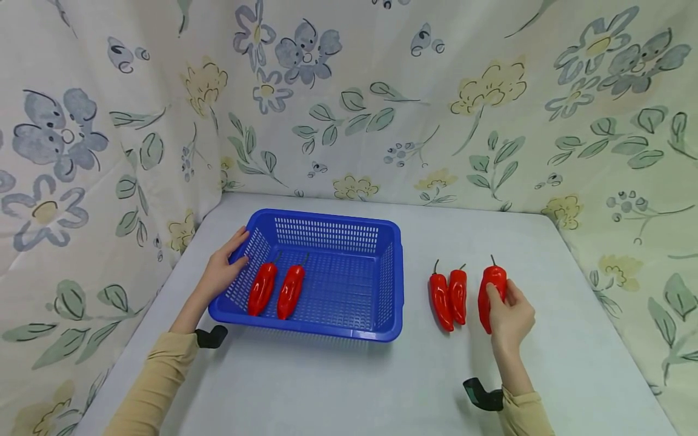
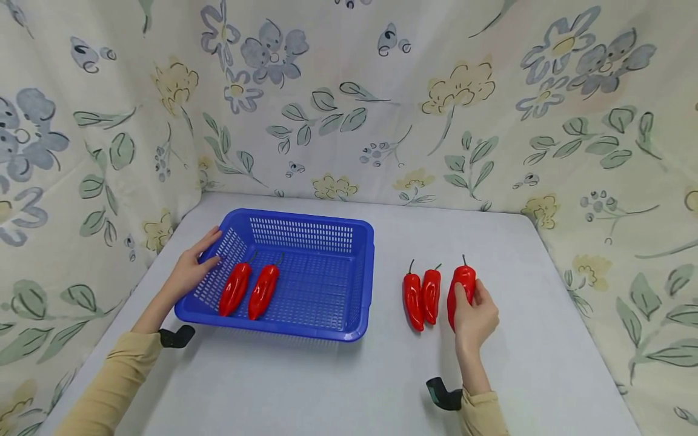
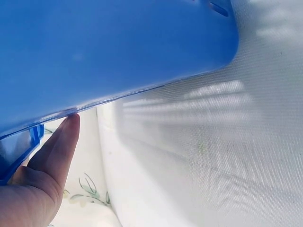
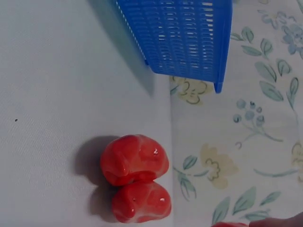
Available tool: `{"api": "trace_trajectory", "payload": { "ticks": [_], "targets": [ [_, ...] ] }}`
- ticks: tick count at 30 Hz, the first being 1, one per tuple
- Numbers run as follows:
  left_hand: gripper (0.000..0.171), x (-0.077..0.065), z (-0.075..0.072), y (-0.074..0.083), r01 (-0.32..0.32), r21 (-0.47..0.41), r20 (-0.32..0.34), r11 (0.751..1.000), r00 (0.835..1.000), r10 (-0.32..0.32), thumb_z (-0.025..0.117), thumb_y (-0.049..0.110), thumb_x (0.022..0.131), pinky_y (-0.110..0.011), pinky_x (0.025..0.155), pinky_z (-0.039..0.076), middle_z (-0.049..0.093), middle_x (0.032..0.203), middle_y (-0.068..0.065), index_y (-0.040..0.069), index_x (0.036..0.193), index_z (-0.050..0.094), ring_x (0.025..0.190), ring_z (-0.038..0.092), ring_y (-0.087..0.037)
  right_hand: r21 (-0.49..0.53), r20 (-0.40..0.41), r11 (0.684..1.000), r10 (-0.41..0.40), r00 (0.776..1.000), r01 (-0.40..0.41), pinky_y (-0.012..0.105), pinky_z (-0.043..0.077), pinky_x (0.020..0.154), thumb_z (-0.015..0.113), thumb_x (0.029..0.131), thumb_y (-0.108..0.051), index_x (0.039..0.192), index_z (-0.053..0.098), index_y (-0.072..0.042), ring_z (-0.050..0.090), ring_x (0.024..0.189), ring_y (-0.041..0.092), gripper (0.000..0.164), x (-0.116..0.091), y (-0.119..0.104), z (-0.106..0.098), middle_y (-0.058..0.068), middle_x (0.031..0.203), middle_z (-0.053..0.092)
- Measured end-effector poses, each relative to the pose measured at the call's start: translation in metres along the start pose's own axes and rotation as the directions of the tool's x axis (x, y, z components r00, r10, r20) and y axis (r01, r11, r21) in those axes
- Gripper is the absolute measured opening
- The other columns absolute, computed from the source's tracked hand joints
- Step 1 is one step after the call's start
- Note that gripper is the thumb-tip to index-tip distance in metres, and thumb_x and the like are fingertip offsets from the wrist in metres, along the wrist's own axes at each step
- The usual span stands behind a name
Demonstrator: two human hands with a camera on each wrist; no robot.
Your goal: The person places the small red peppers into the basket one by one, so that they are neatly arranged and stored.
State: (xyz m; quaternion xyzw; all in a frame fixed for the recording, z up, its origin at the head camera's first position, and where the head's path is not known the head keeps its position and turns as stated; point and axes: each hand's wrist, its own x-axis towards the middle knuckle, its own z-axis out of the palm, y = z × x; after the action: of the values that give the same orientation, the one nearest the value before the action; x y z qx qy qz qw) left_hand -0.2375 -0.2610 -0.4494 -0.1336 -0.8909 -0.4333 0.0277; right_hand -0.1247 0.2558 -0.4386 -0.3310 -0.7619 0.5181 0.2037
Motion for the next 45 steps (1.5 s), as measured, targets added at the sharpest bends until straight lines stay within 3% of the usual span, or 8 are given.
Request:
{"api": "trace_trajectory", "payload": {
  "ticks": [16,39,45],
  "targets": [
    [0.057,0.002,0.002,-0.002,-0.008,0.004,0.005,1.0,1.0,0.008,0.05,0.001,0.093,-0.064,0.11,0.023,0.021,0.158,-0.013,0.004,0.147,0.033,0.143,0.021,-0.041,0.062,0.05,0.998,-0.024,0.998,0.021,0.045,0.044,0.101,0.055,0.094,-0.033,0.144,0.04,-0.008,0.05,0.129,0.033,0.058,-0.017,-0.017,0.011,0.017,0.142,0.049],
    [0.057,0.0,-0.001,-0.002,-0.007,0.018,0.005,1.0,1.0,0.007,0.049,0.001,0.092,-0.065,0.11,0.023,0.02,0.158,-0.013,0.004,0.147,0.032,0.143,0.021,-0.043,0.168,0.175,0.985,-0.064,0.983,0.034,0.041,0.044,0.102,0.061,0.091,-0.028,0.141,0.045,-0.009,0.05,0.129,0.029,0.056,-0.05,-0.05,0.045,0.015,0.141,0.05],
    [0.057,0.001,-0.001,-0.001,-0.006,0.013,0.005,1.0,1.0,0.006,0.05,0.001,0.092,-0.065,0.109,0.023,0.02,0.158,-0.013,0.004,0.147,0.032,0.143,0.021,-0.043,0.227,0.187,0.972,-0.106,0.977,0.062,0.041,0.044,0.102,0.063,0.09,-0.023,0.139,0.047,-0.005,0.052,0.127,0.031,0.054,-0.058,-0.059,0.056,0.017,0.138,0.052]
  ]
}}
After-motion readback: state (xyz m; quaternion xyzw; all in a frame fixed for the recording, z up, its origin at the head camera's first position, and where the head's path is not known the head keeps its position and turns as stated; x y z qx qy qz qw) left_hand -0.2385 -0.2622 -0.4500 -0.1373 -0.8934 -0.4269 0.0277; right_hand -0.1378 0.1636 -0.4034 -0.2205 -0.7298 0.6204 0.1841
